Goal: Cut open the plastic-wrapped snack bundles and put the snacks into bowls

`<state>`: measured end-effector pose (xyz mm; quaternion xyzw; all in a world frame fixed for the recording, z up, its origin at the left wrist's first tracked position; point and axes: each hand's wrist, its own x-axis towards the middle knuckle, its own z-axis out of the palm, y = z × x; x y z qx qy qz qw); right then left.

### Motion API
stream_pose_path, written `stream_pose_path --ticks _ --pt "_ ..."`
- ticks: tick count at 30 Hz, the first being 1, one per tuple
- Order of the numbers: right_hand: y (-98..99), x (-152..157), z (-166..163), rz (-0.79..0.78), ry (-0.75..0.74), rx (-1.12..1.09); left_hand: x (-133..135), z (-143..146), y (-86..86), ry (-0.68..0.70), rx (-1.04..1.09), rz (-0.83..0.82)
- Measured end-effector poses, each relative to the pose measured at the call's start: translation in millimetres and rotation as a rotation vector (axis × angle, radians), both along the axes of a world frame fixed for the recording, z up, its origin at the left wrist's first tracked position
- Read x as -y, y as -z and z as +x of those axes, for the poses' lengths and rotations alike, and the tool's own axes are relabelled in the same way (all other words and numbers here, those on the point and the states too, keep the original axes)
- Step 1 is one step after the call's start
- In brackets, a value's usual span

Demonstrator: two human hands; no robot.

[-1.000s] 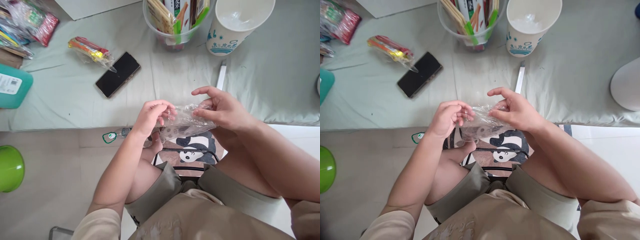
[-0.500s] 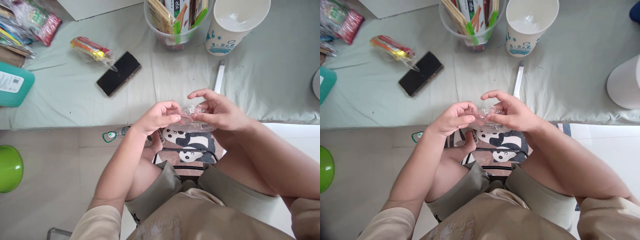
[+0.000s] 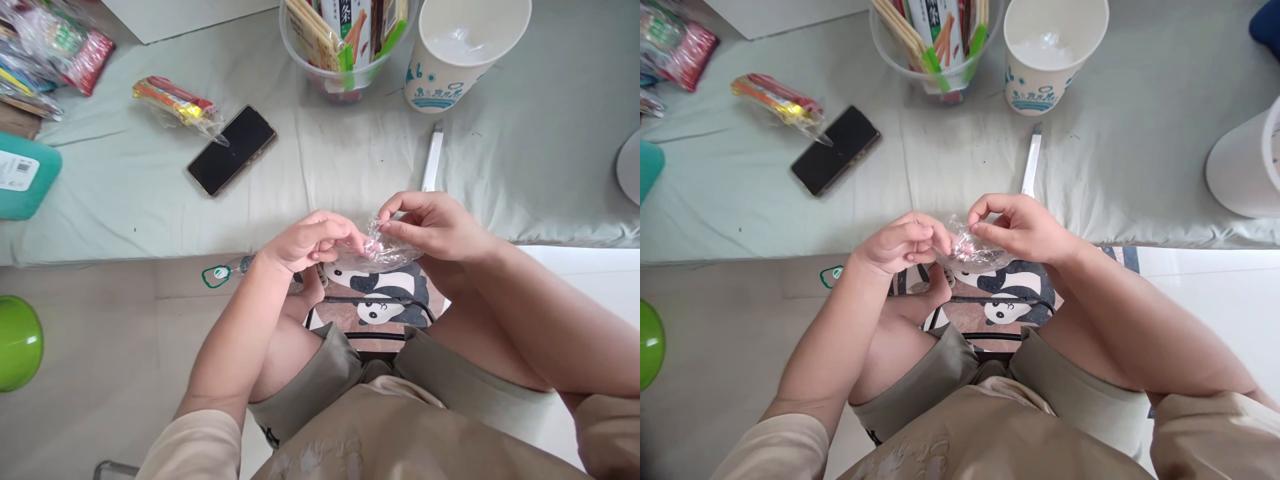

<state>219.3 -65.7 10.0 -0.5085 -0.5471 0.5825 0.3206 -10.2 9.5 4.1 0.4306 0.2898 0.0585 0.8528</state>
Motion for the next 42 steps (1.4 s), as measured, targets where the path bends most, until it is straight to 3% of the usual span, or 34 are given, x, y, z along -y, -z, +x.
stream_pose_path --ticks 8,13,16,20,25,31,37,42 --pt "-1.2 0 1 -0.037 0.078 0.02 -2 -2 -1.4 -0.23 -0.171 0.136" --pt "-1.7 0 1 -0.016 0.041 -0.008 -1 -3 -4.4 -0.362 -0.249 0.234" --pt "-1.3 1 2 -0.016 0.004 -0.046 0 -3 -3.3 -0.275 -0.255 0.161" --pt "-0.3 1 3 0.01 -0.019 -0.094 -1 -6 -2.0 -0.044 -0.253 0.015" --pt "2.6 1 4 -0.018 -0.047 -0.129 -4 -10 -1.2 0.146 -0.093 -0.054" --pt "3.9 2 4 -0.029 -0.129 -0.167 -3 -5 1.2 0.05 -0.102 -0.097" --pt "1.4 2 3 -0.056 -0.136 -0.136 6 0 -2.0 0.142 -0.113 0.024" --pt "0.3 2 2 -0.102 -0.138 -0.104 8 4 -5.4 0.014 -0.212 0.226"
